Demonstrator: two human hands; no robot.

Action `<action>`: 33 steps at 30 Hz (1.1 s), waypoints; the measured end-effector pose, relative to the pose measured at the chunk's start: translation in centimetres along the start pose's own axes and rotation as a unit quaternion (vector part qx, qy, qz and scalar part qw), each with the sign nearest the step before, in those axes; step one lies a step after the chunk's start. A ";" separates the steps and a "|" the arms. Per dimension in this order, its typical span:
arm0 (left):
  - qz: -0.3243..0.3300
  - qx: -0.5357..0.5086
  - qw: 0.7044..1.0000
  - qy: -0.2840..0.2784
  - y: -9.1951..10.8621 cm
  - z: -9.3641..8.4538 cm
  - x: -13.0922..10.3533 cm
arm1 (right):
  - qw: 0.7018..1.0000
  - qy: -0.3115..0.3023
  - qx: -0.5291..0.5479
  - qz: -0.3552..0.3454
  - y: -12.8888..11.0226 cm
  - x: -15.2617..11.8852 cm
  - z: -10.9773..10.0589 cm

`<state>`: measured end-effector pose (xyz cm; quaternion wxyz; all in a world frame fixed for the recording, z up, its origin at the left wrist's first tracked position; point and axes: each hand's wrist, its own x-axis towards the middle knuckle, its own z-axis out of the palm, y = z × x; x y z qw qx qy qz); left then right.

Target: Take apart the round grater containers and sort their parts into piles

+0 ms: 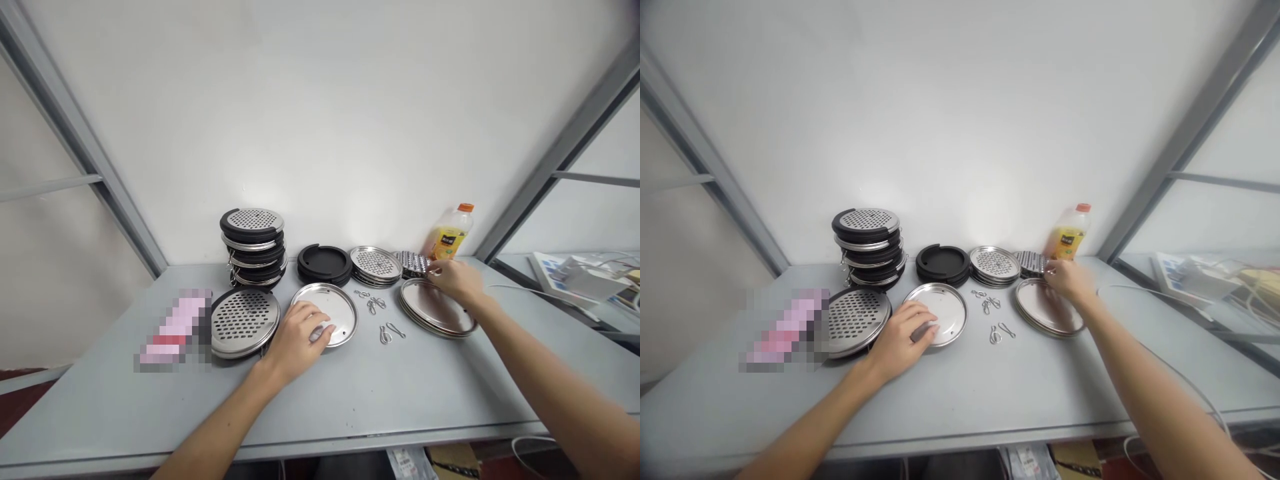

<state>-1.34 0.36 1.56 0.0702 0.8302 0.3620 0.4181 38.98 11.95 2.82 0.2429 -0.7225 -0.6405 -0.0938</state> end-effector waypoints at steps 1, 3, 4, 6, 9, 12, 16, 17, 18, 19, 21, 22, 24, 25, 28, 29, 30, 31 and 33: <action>-0.003 0.001 1.000 -0.003 0.0 0.0 0.0 | 1.000 0.000 0.008 -0.003 -0.1 0.0 -0.3; -0.013 0.006 1.000 -0.017 0.1 -0.1 0.0 | 1.000 0.003 0.027 -0.006 -0.7 0.0 -0.8; -0.018 0.008 0.999 -0.027 0.2 -0.2 0.0 | 0.999 0.004 0.038 -0.010 -1.3 0.1 -1.0; -0.021 0.011 0.999 -0.047 0.3 -0.4 -0.1 | 0.998 0.005 0.063 -0.023 -3.2 0.0 -1.2; -0.011 0.008 0.997 -0.076 0.3 -0.6 0.0 | 0.989 -0.010 0.126 -0.075 -7.8 -0.9 -0.9; 0.006 0.001 0.995 -0.100 0.3 -0.7 0.0 | 0.931 -0.080 0.278 -0.223 -13.3 -2.9 -0.3; 0.039 -0.007 0.995 -0.094 0.1 -0.7 0.1 | 0.890 -0.078 0.343 -0.289 -17.9 -5.6 0.8; 0.048 -0.008 0.995 -0.088 0.0 -0.7 0.1 | 0.881 -0.088 0.362 -0.293 -18.3 -6.1 0.9; 0.058 -0.009 0.995 -0.078 -0.1 -0.7 0.1 | 0.870 -0.102 0.385 -0.292 -18.4 -6.4 0.9; 0.068 -0.012 0.996 -0.064 -0.1 -0.7 0.2 | 0.856 -0.119 0.411 -0.290 -18.2 -6.6 0.9; 0.084 -0.021 0.996 -0.025 -0.2 -0.7 0.3 | 0.819 -0.167 0.467 -0.289 -17.5 -6.7 0.4; 0.090 -0.025 0.996 -0.004 -0.2 -0.7 0.3 | 0.797 -0.195 0.492 -0.291 -17.1 -6.7 0.2; 0.095 -0.028 0.994 0.036 -0.2 -0.7 0.4 | 0.755 -0.252 0.526 -0.300 -16.4 -6.7 -0.4; 0.096 -0.027 0.994 0.053 -0.2 -0.7 0.5 | 0.739 -0.275 0.536 -0.302 -16.3 -6.7 -0.6; 0.098 -0.021 0.991 0.086 -0.3 -0.9 0.5 | 0.724 -0.295 0.550 -0.295 -16.4 -7.0 -0.9; 0.100 -0.019 0.991 0.092 -0.3 -0.9 0.5 | 0.723 -0.291 0.555 -0.291 -16.6 -7.1 -0.9; 0.104 -0.016 0.990 0.097 -0.3 -1.0 0.5 | 0.721 -0.287 0.562 -0.287 -16.8 -7.2 -0.9; 0.109 -0.011 0.989 0.104 -0.2 -1.1 0.4 | 0.716 -0.286 0.569 -0.284 -17.0 -7.3 -1.0; 0.109 0.001 0.986 0.129 0.0 -1.3 0.3 | 0.706 -0.290 0.585 -0.273 -16.8 -7.2 -1.2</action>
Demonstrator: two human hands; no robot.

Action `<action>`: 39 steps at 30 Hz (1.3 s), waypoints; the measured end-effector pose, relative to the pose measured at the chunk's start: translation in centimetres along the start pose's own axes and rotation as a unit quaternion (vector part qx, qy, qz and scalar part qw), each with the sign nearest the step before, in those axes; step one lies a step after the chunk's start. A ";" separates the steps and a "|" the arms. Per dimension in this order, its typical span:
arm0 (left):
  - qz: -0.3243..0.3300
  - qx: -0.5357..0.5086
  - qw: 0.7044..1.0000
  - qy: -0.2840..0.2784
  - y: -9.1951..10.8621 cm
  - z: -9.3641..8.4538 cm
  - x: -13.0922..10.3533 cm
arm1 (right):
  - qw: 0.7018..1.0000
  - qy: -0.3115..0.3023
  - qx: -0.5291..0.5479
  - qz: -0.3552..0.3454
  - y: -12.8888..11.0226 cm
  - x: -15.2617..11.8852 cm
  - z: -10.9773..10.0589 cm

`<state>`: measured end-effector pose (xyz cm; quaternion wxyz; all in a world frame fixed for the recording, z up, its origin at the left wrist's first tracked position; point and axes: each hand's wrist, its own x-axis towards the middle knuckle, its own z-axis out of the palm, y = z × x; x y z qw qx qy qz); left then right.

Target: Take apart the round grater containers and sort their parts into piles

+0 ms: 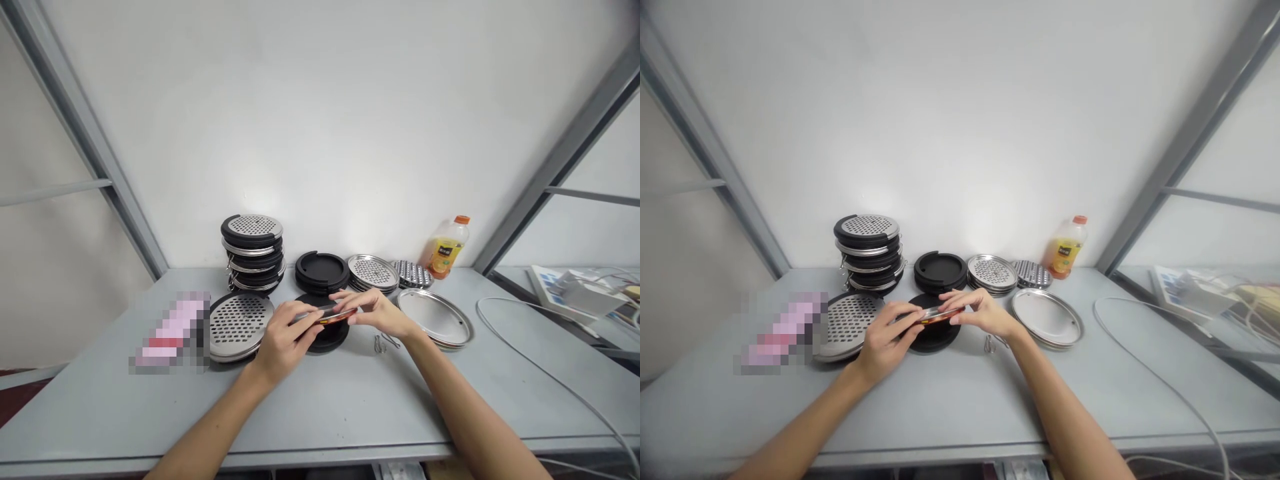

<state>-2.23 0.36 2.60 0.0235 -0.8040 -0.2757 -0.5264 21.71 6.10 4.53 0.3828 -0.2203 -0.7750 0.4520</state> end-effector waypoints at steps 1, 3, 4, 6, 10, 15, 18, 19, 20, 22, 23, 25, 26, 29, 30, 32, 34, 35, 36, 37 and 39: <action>-0.006 0.007 1.000 0.015 0.1 -0.1 0.0 | 1.000 0.012 0.012 0.006 -0.1 -0.2 -0.4; -0.028 0.012 0.999 0.039 0.3 -0.3 0.0 | 0.995 0.093 0.039 0.009 -0.3 -1.0 -1.7; -0.041 0.007 0.998 0.041 0.4 -0.3 0.0 | 0.985 0.164 0.055 0.004 -0.4 -1.7 -2.6; -0.064 -0.009 0.998 0.012 0.5 -0.3 0.0 | 0.944 0.325 0.051 -0.041 -0.7 -3.7 -4.4; -0.105 -0.023 0.988 -0.108 0.8 0.1 -0.2 | 0.863 0.465 -0.194 0.033 -1.3 -9.4 -6.8; -0.108 -0.025 0.980 -0.164 1.2 0.5 -0.4 | 0.784 0.386 -0.484 0.038 0.6 -14.5 -6.6; -0.116 -0.023 0.979 -0.169 1.2 0.6 -0.4 | 0.772 0.329 -0.543 0.026 2.5 -15.6 -6.0; -0.121 -0.021 0.977 -0.172 1.2 0.6 -0.4 | 0.770 0.314 -0.554 0.026 2.9 -15.8 -5.8; -0.126 -0.021 0.976 -0.177 1.2 0.6 -0.3 | 0.773 0.295 -0.561 0.030 3.3 -15.8 -5.6; -0.132 -0.021 0.973 -0.189 1.1 0.5 -0.3 | 0.777 0.263 -0.570 0.048 3.6 -15.8 -5.4; -0.133 -0.022 0.972 -0.194 1.1 0.5 -0.3 | 0.778 0.250 -0.573 0.059 3.6 -15.8 -5.3; -0.132 -0.023 0.971 -0.198 1.0 0.5 -0.3 | 0.776 0.236 -0.581 0.074 3.5 -15.6 -5.1; -0.132 -0.023 0.971 -0.199 1.0 0.6 -0.3 | 0.772 0.233 -0.586 0.078 3.4 -15.5 -5.0; -0.138 -0.020 0.970 -0.199 1.0 0.6 -0.3 | 0.761 0.231 -0.602 0.079 3.3 -15.3 -5.0; -0.141 -0.019 0.969 -0.201 1.0 0.6 -0.3 | 0.757 0.230 -0.607 0.077 3.3 -15.3 -5.0; -0.147 -0.015 0.967 -0.207 1.0 0.6 -0.3 | 0.749 0.226 -0.618 0.071 3.2 -15.2 -5.0; -0.151 -0.007 0.964 -0.220 1.0 0.6 -0.3 | 0.740 0.231 -0.628 0.066 3.0 -14.8 -4.9; -0.153 -0.002 0.961 -0.228 0.9 0.5 -0.3 | 0.736 0.237 -0.631 0.061 2.8 -14.4 -4.7; -0.154 0.003 0.959 -0.238 0.9 0.5 -0.4 | 0.736 0.243 -0.630 0.055 2.6 -13.8 -4.4; -0.154 0.009 0.956 -0.248 0.9 0.5 -0.4 | 0.739 0.246 -0.625 0.048 2.3 -13.0 -3.9; -0.150 0.017 0.951 -0.270 0.7 0.5 -0.4 | 0.773 0.219 -0.594 0.031 1.6 -10.7 -2.7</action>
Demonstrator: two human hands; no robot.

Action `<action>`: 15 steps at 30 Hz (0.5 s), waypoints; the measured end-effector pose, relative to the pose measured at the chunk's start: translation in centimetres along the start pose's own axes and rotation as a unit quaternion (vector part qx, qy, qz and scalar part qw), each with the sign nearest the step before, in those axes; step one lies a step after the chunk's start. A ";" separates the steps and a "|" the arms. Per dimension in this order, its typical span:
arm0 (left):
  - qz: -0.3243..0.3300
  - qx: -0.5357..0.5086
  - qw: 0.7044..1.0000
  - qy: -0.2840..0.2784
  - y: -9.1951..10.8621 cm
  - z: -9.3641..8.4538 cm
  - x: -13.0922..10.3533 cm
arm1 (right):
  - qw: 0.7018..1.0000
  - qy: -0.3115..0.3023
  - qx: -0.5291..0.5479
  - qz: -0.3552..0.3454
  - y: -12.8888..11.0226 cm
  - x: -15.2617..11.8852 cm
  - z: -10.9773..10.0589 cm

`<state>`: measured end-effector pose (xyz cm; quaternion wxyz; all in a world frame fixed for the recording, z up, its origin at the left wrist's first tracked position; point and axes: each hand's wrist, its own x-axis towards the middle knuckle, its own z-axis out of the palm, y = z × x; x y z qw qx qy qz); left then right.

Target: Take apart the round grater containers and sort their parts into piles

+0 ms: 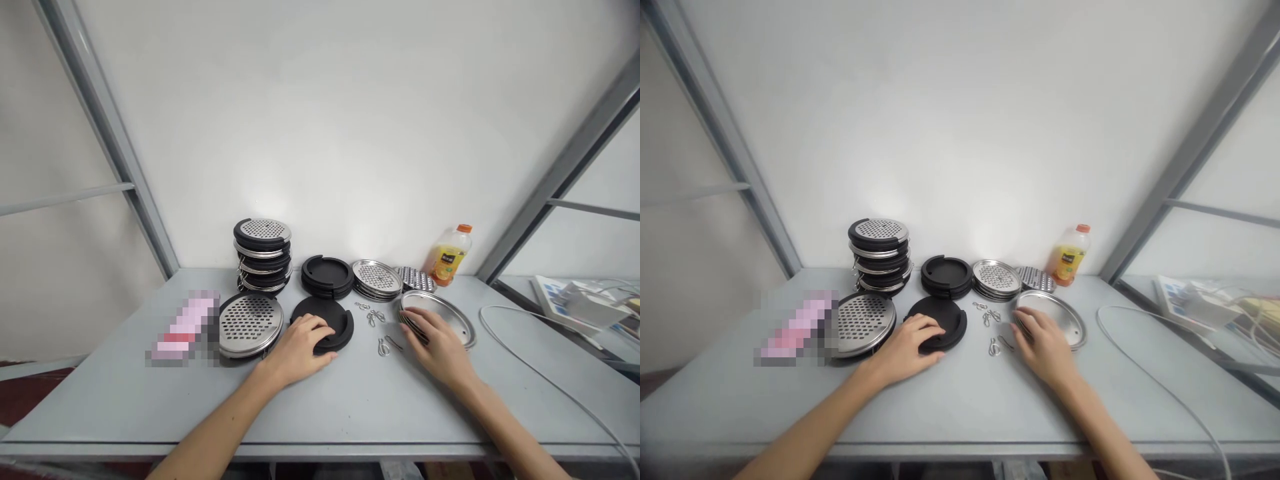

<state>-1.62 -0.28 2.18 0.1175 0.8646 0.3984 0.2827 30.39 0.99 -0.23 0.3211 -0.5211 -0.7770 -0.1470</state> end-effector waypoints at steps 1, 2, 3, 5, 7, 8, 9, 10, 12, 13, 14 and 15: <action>0.001 0.005 1.000 -0.010 -0.1 0.0 0.0 | 0.999 -0.026 0.035 -0.022 -1.1 1.1 0.2; 0.001 0.008 1.000 -0.018 -0.2 0.1 0.0 | 0.994 -0.059 0.073 -0.051 -2.3 2.3 0.5; 0.001 0.010 1.000 -0.024 -0.3 0.1 0.0 | 0.988 -0.076 0.107 -0.078 -3.3 3.5 0.9; 0.003 0.010 0.999 -0.037 -0.6 0.1 0.0 | 0.979 -0.060 0.166 -0.104 -4.9 5.6 1.7; 0.008 0.007 0.998 -0.054 -0.7 0.2 0.0 | 0.974 0.004 0.215 -0.071 -5.7 7.0 2.5; 0.010 0.007 0.998 -0.062 -0.6 0.1 0.0 | 0.972 0.035 0.229 -0.044 -5.8 7.4 2.9; 0.013 0.007 0.998 -0.066 -0.6 0.1 0.0 | 0.969 0.058 0.238 -0.015 -5.8 7.5 3.2; 0.016 0.006 0.998 -0.065 -0.4 0.0 -0.1 | 0.967 0.073 0.244 0.011 -5.6 7.4 3.4; 0.025 -0.002 0.999 -0.045 0.0 -0.2 -0.1 | 0.964 0.074 0.251 0.044 -5.3 6.8 3.7; 0.029 -0.013 0.999 -0.029 0.2 -0.3 -0.1 | 0.962 0.066 0.258 0.056 -5.1 6.5 3.8; 0.031 -0.030 0.999 -0.010 0.4 -0.5 0.0 | 0.960 0.057 0.267 0.067 -5.0 6.2 3.9; 0.031 -0.054 0.998 0.010 0.5 -0.6 0.0 | 0.955 0.047 0.281 0.079 -4.8 6.0 4.0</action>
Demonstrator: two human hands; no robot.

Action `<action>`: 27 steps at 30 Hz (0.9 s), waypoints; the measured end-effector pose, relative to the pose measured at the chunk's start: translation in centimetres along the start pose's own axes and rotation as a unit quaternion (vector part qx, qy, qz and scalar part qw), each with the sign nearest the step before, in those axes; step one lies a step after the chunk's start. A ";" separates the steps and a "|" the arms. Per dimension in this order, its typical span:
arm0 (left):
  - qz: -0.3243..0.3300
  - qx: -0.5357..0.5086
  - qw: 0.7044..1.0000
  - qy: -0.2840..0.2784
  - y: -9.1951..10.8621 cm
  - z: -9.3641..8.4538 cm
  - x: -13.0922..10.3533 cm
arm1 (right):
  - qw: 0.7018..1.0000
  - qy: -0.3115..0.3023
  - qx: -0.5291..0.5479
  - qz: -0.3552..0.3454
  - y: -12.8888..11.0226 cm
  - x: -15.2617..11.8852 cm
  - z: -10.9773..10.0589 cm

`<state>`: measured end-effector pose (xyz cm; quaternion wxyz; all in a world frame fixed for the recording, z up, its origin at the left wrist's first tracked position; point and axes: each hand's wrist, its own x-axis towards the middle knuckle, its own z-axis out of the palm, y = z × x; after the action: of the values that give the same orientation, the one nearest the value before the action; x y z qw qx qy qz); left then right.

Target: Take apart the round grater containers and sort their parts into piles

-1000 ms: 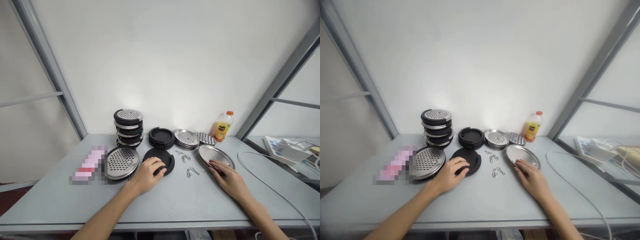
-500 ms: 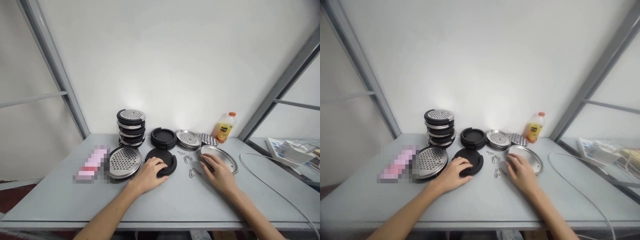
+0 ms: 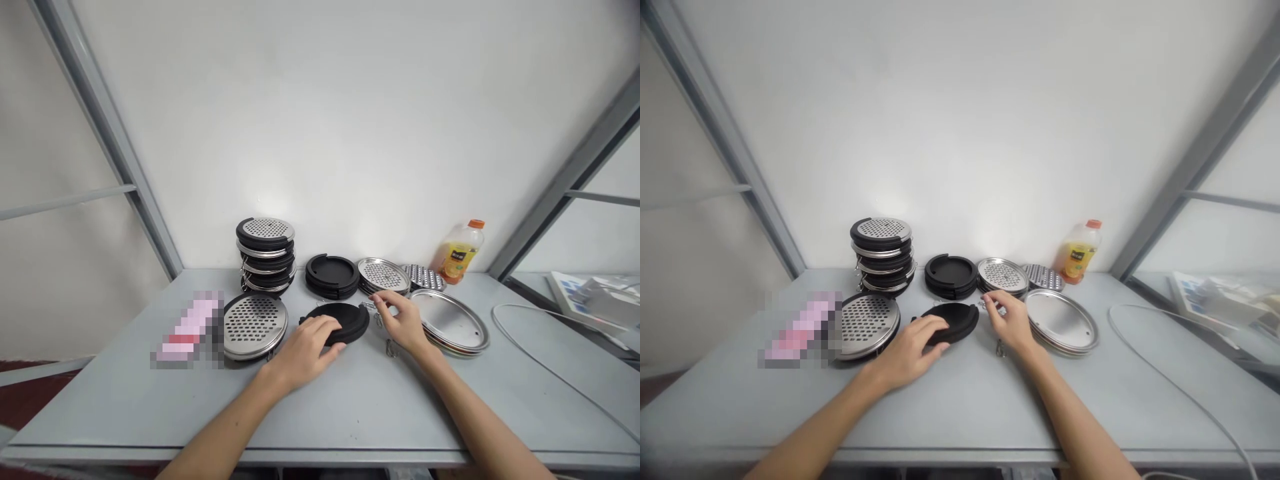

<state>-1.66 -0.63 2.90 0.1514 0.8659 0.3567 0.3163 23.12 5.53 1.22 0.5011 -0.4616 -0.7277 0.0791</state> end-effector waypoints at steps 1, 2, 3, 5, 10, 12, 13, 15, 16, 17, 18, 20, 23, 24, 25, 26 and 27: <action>-0.001 -0.027 0.999 0.023 0.1 -0.1 0.0 | 1.000 -0.009 0.021 0.015 0.1 -0.1 0.0; -0.003 -0.055 0.997 0.048 0.1 -0.2 0.1 | 0.998 -0.019 0.049 0.030 0.2 -0.1 0.0; -0.005 -0.082 0.994 0.076 0.1 -0.3 0.1 | 0.995 -0.029 0.081 0.044 0.3 -0.1 0.1; -0.013 -0.127 0.983 0.135 0.0 -0.4 0.1 | 0.986 -0.058 0.146 0.058 0.2 0.0 0.2; -0.115 -0.279 0.929 0.216 -0.5 -0.2 0.2 | 0.952 -0.183 0.239 0.057 -1.1 0.0 0.8; -0.151 -0.355 0.891 0.238 -0.7 -0.1 0.5 | 0.938 -0.231 0.249 0.074 -1.8 -0.1 1.0; -0.161 -0.389 0.872 0.250 -0.8 -0.2 0.7 | 0.932 -0.246 0.253 0.086 -2.1 -0.1 1.1; -0.171 -0.448 0.835 0.269 -0.8 -0.5 1.1 | 0.923 -0.256 0.263 0.111 -2.5 -0.1 1.1; -0.173 -0.473 0.819 0.274 -0.8 -0.7 1.2 | 0.921 -0.254 0.269 0.119 -2.5 0.0 1.1; -0.174 -0.494 0.807 0.274 -0.7 -0.9 1.4 | 0.920 -0.250 0.274 0.124 -2.4 0.1 1.0; -0.175 -0.512 0.798 0.266 -0.5 -1.1 1.5 | 0.920 -0.241 0.280 0.128 -2.3 0.2 0.9; -0.184 -0.531 0.795 0.229 -0.3 -1.3 1.5 | 0.921 -0.216 0.292 0.140 -2.0 0.4 0.7; -0.214 -0.493 0.828 0.158 -0.3 -0.6 1.2 | 0.924 -0.188 0.290 0.166 -1.6 0.6 0.3; -0.221 -0.463 0.847 0.142 -0.4 -0.2 1.0 | 0.925 -0.190 0.283 0.171 -1.5 0.7 0.2; -0.223 -0.427 0.866 0.131 -0.6 0.2 0.9 | 0.925 -0.196 0.274 0.174 -1.4 0.7 0.0; -0.218 -0.394 0.885 0.121 -0.8 0.6 0.8 | 0.924 -0.204 0.268 0.178 -1.4 0.7 0.0; -0.215 -0.367 0.898 0.110 -1.0 0.9 0.7 | 0.923 -0.211 0.266 0.182 -1.4 0.7 -0.1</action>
<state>-1.21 0.56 1.99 0.4828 0.6107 0.4068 0.4779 22.31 5.25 2.57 0.4170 -0.4083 -0.6723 0.4554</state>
